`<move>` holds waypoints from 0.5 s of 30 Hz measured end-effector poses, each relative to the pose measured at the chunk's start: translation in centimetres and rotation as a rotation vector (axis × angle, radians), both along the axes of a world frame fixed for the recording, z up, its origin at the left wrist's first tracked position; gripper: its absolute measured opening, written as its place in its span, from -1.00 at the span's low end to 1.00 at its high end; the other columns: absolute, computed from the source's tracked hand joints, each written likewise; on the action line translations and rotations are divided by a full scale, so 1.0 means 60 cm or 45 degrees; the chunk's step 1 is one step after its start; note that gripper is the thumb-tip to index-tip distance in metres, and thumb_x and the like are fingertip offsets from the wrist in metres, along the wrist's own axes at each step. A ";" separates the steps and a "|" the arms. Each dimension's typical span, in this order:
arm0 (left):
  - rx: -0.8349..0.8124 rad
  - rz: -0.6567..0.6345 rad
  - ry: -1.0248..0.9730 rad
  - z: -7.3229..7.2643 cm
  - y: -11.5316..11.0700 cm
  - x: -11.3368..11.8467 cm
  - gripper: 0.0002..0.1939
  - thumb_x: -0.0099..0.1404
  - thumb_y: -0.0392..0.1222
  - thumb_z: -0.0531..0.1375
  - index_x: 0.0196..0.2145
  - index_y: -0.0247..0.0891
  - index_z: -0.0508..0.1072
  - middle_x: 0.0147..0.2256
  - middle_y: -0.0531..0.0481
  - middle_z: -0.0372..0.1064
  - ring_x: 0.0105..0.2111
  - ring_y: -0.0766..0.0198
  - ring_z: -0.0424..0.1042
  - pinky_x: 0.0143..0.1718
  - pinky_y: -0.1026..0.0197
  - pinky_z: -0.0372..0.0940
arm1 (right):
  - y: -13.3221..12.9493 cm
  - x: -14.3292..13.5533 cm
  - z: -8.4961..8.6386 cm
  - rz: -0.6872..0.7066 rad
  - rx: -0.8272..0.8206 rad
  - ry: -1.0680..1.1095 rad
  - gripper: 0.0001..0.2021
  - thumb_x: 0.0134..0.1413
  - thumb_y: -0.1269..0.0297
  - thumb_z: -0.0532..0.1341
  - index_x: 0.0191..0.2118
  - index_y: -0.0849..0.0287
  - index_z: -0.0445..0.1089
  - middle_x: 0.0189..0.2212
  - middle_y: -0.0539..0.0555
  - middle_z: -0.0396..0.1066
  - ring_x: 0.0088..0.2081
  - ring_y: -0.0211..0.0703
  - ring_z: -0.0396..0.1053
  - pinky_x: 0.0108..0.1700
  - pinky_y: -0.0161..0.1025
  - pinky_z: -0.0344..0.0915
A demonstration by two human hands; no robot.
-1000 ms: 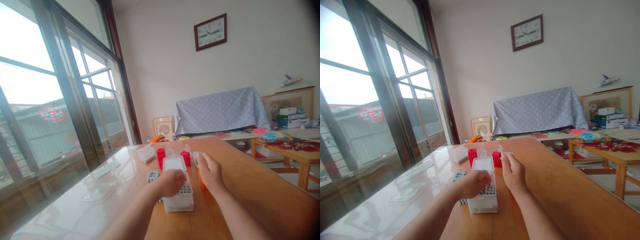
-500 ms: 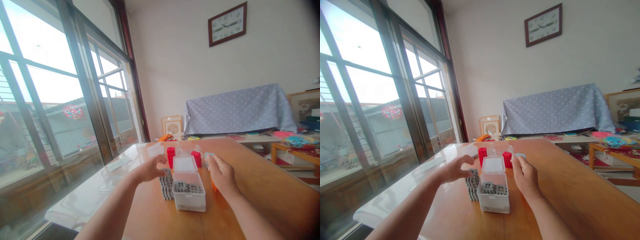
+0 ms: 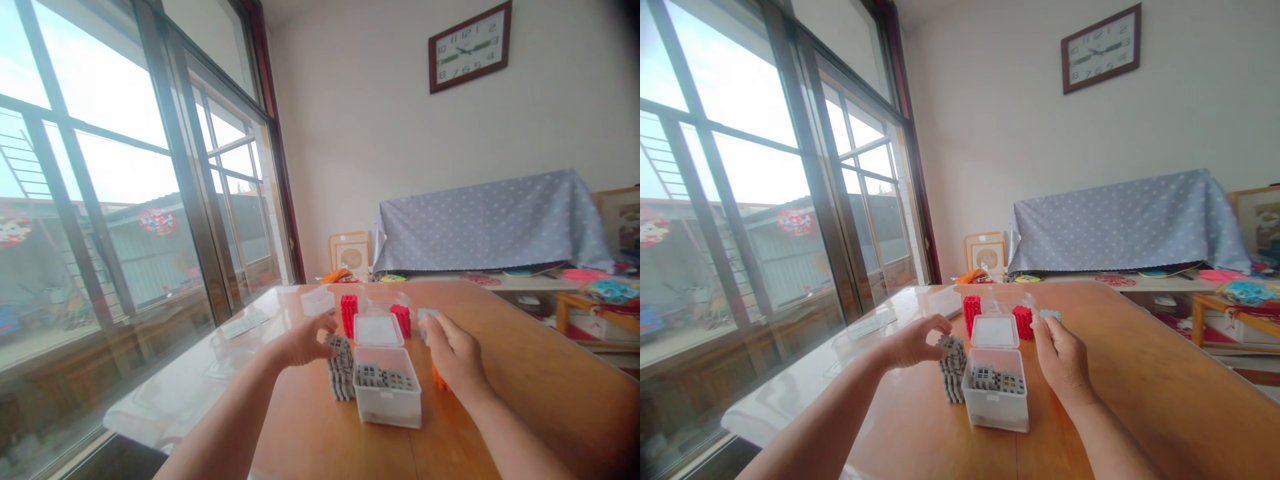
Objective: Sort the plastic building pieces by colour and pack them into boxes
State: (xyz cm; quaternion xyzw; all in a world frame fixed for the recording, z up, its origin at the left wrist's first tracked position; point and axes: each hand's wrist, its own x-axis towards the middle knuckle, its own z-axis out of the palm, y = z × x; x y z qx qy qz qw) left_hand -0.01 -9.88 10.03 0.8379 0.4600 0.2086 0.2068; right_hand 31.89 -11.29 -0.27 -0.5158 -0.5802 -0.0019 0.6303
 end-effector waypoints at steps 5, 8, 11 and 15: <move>0.210 -0.084 -0.019 0.015 -0.016 0.044 -0.62 0.07 -0.26 0.36 -0.11 -0.23 0.50 -0.10 -0.07 0.50 -0.06 0.10 0.46 0.02 0.10 0.33 | -0.002 -0.001 0.002 0.024 -0.012 0.021 -0.58 0.37 -0.05 0.05 -0.44 0.09 0.35 -0.58 -0.06 0.32 -0.49 -0.22 0.26 -0.39 -0.31 0.17; 0.248 -0.106 0.038 0.011 -0.023 0.091 -0.61 0.07 -0.23 0.36 -0.10 -0.21 0.50 -0.14 -0.05 0.51 -0.13 0.13 0.46 -0.09 0.15 0.36 | -0.002 -0.001 0.003 0.030 -0.038 0.035 -0.57 0.38 -0.05 0.05 -0.46 0.09 0.31 -0.59 -0.08 0.26 -0.50 -0.23 0.23 -0.40 -0.30 0.13; 0.242 -0.168 0.146 -0.003 -0.025 0.137 -0.63 0.07 -0.16 0.36 -0.13 -0.18 0.51 -0.18 -0.02 0.51 -0.19 0.16 0.47 -0.15 0.19 0.35 | -0.003 -0.001 0.005 0.023 -0.046 0.044 -0.56 0.38 -0.04 0.06 -0.48 0.09 0.27 -0.60 -0.10 0.22 -0.51 -0.24 0.21 -0.40 -0.30 0.10; 0.176 -0.200 0.305 -0.026 -0.021 0.178 -0.64 0.06 -0.12 0.36 -0.15 -0.16 0.52 -0.19 0.00 0.51 -0.25 0.18 0.47 -0.27 0.25 0.33 | -0.005 -0.002 0.007 0.032 -0.025 0.069 -0.59 0.38 -0.03 0.06 -0.45 0.10 0.31 -0.58 -0.10 0.24 -0.49 -0.24 0.21 -0.39 -0.30 0.10</move>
